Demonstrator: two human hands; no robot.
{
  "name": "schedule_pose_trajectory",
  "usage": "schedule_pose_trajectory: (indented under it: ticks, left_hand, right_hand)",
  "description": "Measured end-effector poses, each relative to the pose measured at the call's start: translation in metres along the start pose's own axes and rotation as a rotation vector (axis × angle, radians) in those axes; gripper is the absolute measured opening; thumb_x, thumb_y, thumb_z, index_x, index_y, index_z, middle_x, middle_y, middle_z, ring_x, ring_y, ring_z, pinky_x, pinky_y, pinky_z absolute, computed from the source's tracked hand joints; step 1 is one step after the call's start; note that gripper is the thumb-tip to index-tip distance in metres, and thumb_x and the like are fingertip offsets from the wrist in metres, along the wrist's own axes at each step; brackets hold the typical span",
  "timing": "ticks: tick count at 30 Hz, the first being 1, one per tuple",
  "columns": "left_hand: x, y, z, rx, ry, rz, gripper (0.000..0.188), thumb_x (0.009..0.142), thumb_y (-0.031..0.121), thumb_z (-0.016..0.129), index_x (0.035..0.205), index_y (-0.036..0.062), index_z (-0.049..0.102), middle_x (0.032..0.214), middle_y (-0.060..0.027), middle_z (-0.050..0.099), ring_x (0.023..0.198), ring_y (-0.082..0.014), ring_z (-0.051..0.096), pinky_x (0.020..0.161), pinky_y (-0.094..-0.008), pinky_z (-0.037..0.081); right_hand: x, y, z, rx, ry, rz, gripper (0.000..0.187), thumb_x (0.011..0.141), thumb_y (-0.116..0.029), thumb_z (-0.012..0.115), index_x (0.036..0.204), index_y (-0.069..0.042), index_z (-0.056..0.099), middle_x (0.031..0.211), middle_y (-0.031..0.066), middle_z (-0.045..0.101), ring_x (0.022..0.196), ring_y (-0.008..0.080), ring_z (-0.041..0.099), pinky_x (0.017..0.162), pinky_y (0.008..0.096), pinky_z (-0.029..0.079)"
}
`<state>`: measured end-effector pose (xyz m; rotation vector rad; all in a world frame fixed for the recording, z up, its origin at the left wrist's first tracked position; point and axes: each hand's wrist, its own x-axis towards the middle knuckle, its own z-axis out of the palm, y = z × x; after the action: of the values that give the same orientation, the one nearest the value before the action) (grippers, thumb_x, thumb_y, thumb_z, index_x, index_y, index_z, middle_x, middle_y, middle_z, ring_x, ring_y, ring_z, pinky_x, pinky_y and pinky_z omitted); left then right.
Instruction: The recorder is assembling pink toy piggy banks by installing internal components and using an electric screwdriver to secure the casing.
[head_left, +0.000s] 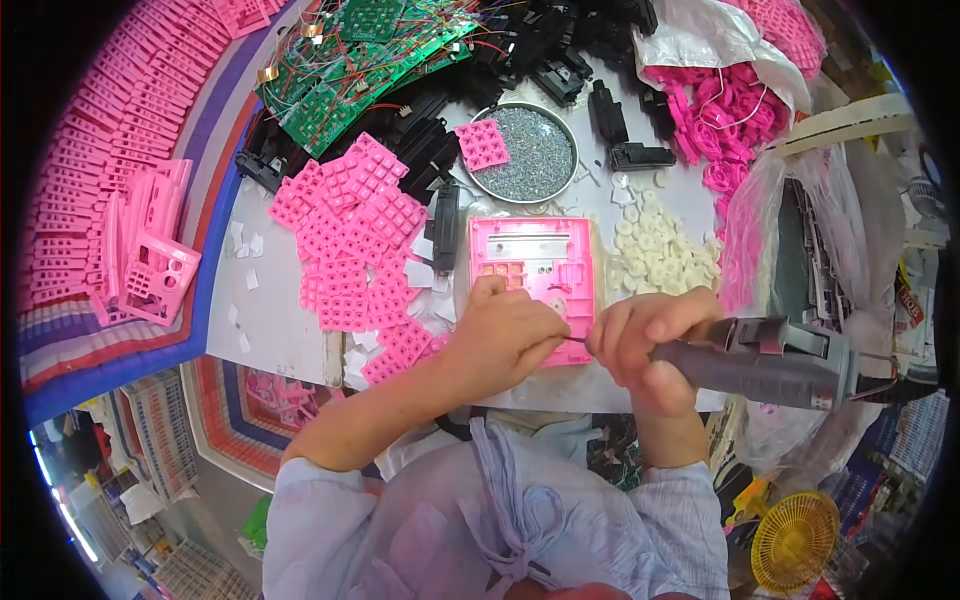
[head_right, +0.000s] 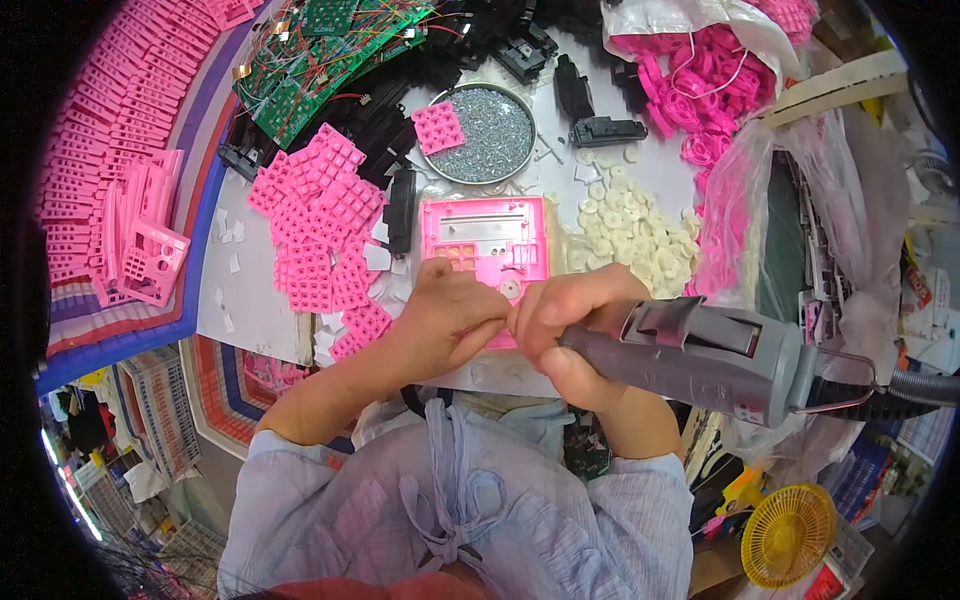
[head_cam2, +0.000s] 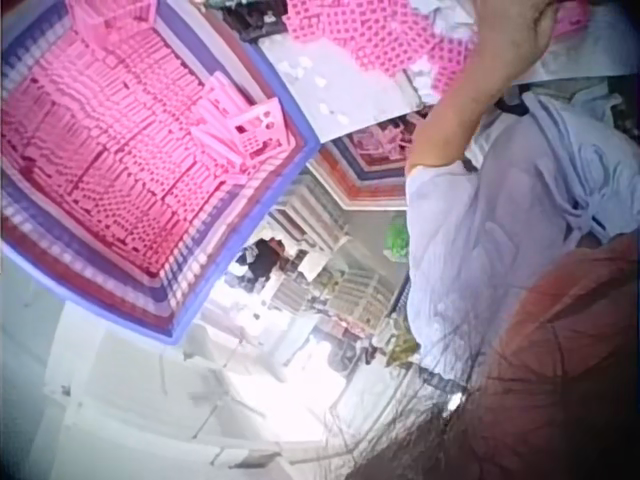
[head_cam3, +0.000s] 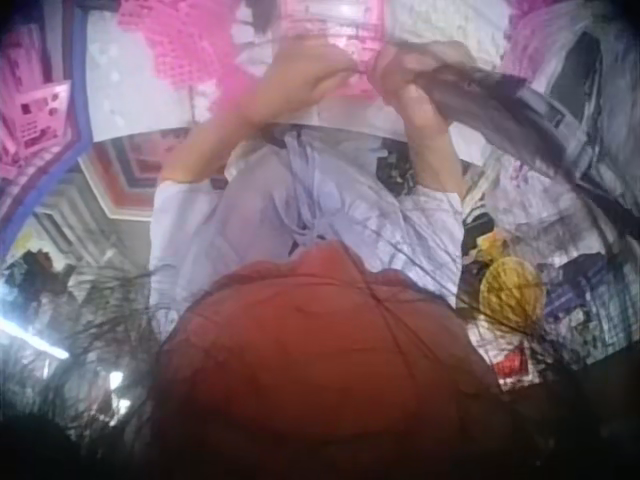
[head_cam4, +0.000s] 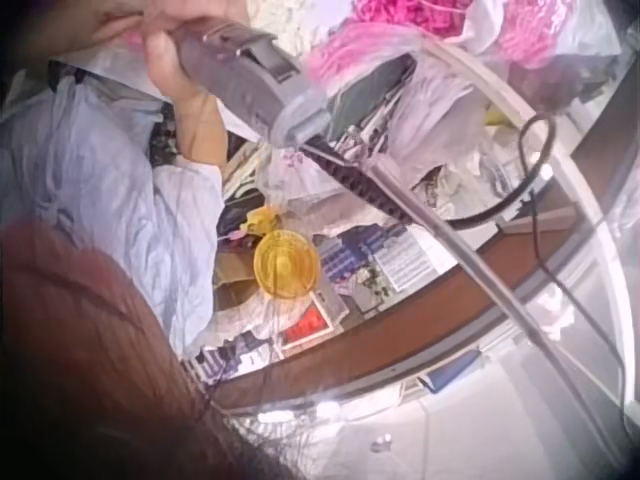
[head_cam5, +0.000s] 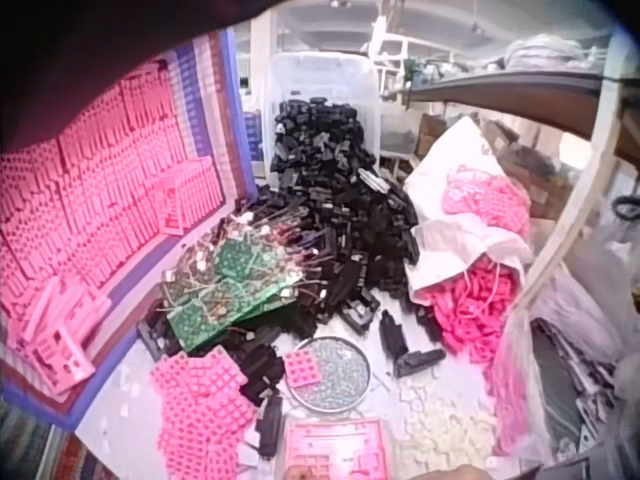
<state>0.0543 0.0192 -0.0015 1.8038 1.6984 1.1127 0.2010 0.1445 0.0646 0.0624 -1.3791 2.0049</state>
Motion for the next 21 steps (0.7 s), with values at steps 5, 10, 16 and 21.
schedule_pose_trajectory:
  ticks: [5, 10, 16, 21]
  left_hand:
    - [-0.001, 0.0, 0.001, -0.053, 0.055, 0.005, 0.016, 0.078, 0.01, 0.075, 0.091, 0.0153, 0.066, 0.082, 0.0012, 0.064, 0.081, -0.0199, 0.059, 0.092, -0.0417, 0.032]
    - [-0.001, 0.001, 0.002, 0.156, 0.062, 0.064, 0.011, 0.08, 0.019, 0.076, 0.087, 0.0149, 0.069, 0.078, 0.0011, 0.063, 0.078, -0.0186, 0.06, 0.09, -0.0428, 0.035]
    - [0.005, -0.004, 0.003, 0.285, 0.153, 0.03, 0.025, 0.076, 0.024, 0.077, 0.097, 0.0139, 0.068, 0.103, -0.0006, 0.065, 0.1, -0.0182, 0.058, 0.098, -0.0469, 0.033]
    - [0.005, -0.017, -0.001, 0.433, -0.043, 0.217, 0.028, 0.078, 0.027, 0.074, 0.102, 0.0132, 0.068, 0.113, 0.0017, 0.063, 0.111, -0.0188, 0.055, 0.103, -0.0519, 0.034]
  right_hand:
    - [0.001, -0.005, 0.004, 0.002, -0.015, 0.052, 0.029, 0.093, -0.013, 0.069, 0.111, -0.007, 0.047, 0.071, 0.0058, 0.055, 0.062, 0.0168, 0.052, 0.062, 0.0354, 0.047]
    - [-0.001, 0.0, 0.003, -0.001, -0.048, 0.05, 0.024, 0.091, -0.007, 0.067, 0.108, -0.006, 0.05, 0.073, 0.007, 0.055, 0.064, 0.0182, 0.053, 0.063, 0.0354, 0.048]
    - [-0.005, 0.015, -0.014, -0.116, 0.042, -0.062, 0.028, 0.09, -0.004, 0.064, 0.111, -0.004, 0.045, 0.074, 0.0084, 0.055, 0.065, 0.0172, 0.054, 0.062, 0.0333, 0.048]
    - [-0.009, 0.032, -0.027, -0.139, 0.084, -0.015, 0.03, 0.09, -0.007, 0.065, 0.111, -0.005, 0.044, 0.073, 0.0076, 0.055, 0.062, 0.0159, 0.053, 0.061, 0.033, 0.049]
